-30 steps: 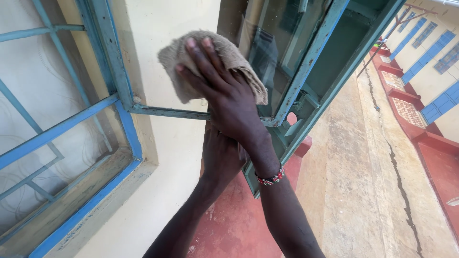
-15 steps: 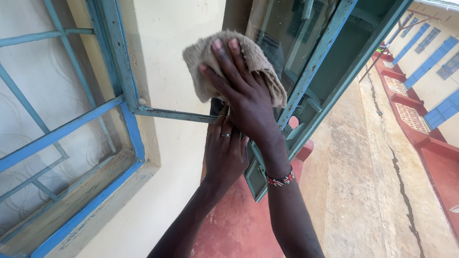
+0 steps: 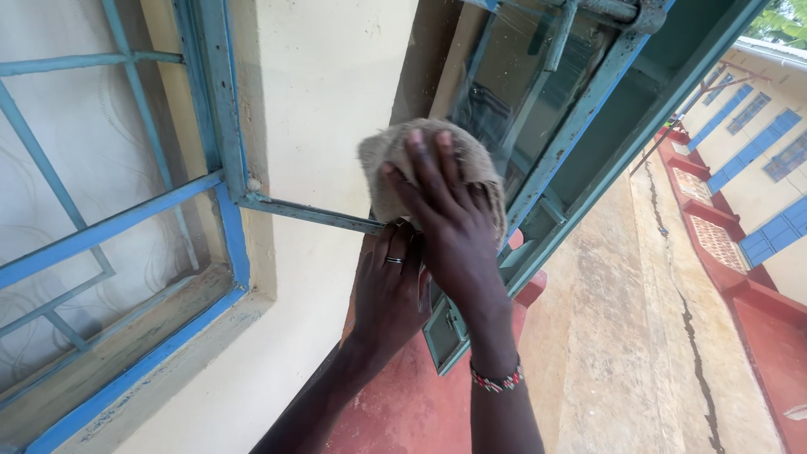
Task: Cleaning a glass window pane and its blue metal frame using a dry cloth.
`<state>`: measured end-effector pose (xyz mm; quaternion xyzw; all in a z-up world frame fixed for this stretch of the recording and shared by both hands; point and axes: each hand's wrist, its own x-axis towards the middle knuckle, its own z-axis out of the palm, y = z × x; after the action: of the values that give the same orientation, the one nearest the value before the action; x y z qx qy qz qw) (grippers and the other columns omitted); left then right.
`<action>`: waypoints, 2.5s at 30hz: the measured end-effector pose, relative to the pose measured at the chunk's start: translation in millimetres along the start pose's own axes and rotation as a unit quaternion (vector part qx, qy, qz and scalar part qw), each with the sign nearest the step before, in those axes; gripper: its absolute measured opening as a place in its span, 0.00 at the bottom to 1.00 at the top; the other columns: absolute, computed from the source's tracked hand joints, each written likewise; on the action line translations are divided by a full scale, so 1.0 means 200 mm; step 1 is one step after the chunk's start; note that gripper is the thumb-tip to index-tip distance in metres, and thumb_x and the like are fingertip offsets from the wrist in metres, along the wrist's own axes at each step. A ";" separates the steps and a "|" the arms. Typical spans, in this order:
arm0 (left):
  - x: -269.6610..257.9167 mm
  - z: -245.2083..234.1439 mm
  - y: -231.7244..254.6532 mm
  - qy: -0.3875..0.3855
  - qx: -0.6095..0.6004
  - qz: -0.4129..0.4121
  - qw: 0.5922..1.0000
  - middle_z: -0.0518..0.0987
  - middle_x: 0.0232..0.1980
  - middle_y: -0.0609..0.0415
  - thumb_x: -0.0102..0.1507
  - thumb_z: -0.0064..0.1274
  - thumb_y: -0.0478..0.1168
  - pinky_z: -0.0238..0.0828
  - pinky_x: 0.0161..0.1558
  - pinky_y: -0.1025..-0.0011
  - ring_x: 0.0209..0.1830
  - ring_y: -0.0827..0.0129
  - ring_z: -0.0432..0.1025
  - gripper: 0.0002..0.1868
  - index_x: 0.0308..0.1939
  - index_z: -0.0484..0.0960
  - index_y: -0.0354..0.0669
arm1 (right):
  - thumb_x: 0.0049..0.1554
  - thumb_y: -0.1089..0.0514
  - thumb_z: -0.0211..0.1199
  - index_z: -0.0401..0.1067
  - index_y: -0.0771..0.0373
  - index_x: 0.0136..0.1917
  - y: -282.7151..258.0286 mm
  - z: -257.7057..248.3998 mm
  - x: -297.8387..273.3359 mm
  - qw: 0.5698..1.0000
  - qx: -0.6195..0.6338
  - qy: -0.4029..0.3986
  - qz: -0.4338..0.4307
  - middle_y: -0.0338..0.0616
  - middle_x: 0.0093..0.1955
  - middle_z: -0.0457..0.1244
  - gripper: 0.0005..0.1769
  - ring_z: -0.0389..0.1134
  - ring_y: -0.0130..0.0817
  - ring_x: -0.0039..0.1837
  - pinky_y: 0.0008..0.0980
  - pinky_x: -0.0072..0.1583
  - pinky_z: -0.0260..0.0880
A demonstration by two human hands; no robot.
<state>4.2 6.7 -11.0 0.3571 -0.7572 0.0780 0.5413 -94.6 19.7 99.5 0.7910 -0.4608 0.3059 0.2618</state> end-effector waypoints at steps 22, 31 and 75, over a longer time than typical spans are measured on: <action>-0.03 -0.06 0.03 0.069 -0.010 0.033 0.997 0.69 0.66 0.35 0.61 0.61 0.35 0.69 0.66 0.47 0.70 0.41 0.63 0.28 0.63 0.71 0.27 | 0.66 0.70 0.59 0.66 0.50 0.81 0.06 0.07 0.11 0.985 -0.076 0.155 -0.022 0.38 0.89 0.40 0.33 0.35 0.39 0.90 0.43 0.82 0.53; -0.03 -0.01 0.03 0.060 -0.001 0.007 0.998 0.69 0.67 0.39 0.62 0.61 0.37 0.66 0.62 0.50 0.71 0.44 0.62 0.28 0.64 0.71 0.34 | 0.52 0.54 0.65 0.64 0.46 0.78 0.11 -0.26 0.51 0.883 -0.169 -0.075 -0.431 0.40 0.84 0.50 0.40 0.52 0.40 0.83 0.48 0.71 0.65; -0.05 0.17 0.08 -0.044 -0.037 0.056 0.997 0.56 0.83 0.40 0.65 0.54 0.33 0.64 0.64 0.54 0.86 0.53 0.48 0.22 0.62 0.74 0.27 | 0.63 0.46 0.66 0.66 0.47 0.79 0.05 0.05 0.67 0.857 -0.222 0.095 -0.456 0.46 0.78 0.57 0.32 0.62 0.44 0.72 0.49 0.64 0.68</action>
<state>-30.0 7.0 -28.8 0.2965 -0.8014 0.0645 0.5154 -48.2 -68.5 191.1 0.8006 -0.0771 0.1153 0.5829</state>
